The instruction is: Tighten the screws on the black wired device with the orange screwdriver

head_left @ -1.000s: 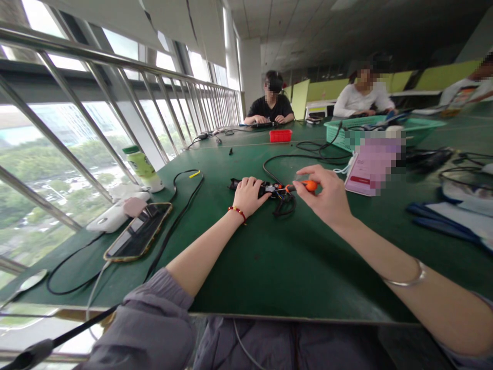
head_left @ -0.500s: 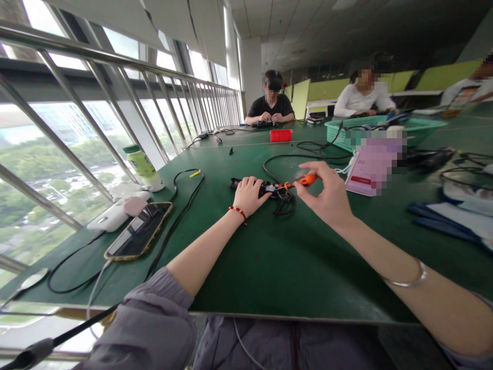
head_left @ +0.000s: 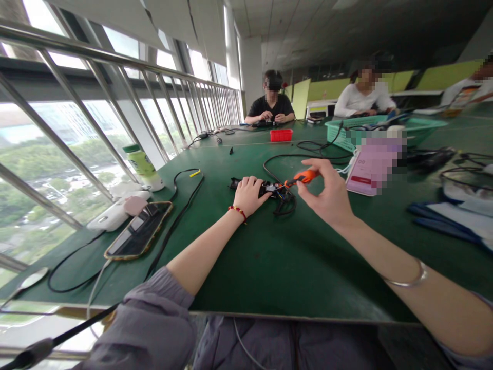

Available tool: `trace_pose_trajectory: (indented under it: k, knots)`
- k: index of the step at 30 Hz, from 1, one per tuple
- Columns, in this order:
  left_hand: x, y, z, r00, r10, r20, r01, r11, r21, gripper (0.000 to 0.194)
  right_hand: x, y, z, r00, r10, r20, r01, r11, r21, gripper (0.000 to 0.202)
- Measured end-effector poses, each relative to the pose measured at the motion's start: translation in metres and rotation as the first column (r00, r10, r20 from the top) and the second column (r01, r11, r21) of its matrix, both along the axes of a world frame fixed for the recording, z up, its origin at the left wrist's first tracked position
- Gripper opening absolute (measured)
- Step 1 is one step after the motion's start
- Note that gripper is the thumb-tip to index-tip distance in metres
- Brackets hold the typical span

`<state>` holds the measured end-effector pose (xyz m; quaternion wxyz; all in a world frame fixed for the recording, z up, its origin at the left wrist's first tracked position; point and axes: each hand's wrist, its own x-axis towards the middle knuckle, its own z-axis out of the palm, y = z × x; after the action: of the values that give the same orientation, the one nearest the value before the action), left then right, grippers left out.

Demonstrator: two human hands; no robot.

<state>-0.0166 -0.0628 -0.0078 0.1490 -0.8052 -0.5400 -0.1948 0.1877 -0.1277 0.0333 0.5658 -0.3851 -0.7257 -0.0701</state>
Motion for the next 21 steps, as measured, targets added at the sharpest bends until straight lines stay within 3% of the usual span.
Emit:
trace_pose_trajectory:
  k: [2,7,14,18,21]
  knots:
    - [-0.0001,0.0000,-0.0001,1.000,0.000,-0.001,0.000,1.000,-0.002,0.043,0.0004,0.0004,-0.0004,1.000,-0.002,-0.004,0.002,1.000,-0.007,0.034]
    - [0.0004,-0.0005,0.0002,1.000,0.002,0.001,-0.002,1.000,0.001,0.041,-0.0001,0.0010,-0.0019,0.997,-0.064,0.047,0.067,0.995,-0.070,0.013]
    - [0.0012,-0.0026,0.0027,1.000,0.003,0.002,-0.003,1.000,-0.015,0.040,-0.0011,-0.0014,0.0012,1.000,-0.003,-0.006,0.003,1.000,-0.010,0.033]
    - [0.0008,-0.0012,0.0011,1.000,0.005,0.002,-0.005,1.000,-0.003,0.040,-0.0007,0.0000,-0.0007,0.998,-0.055,0.029,0.056,0.997,-0.054,0.014]
    - [0.0006,-0.0008,0.0009,1.000,0.004,-0.004,-0.004,1.000,-0.005,0.040,-0.0006,0.0004,-0.0012,0.998,-0.052,0.030,0.053,0.997,-0.050,0.013]
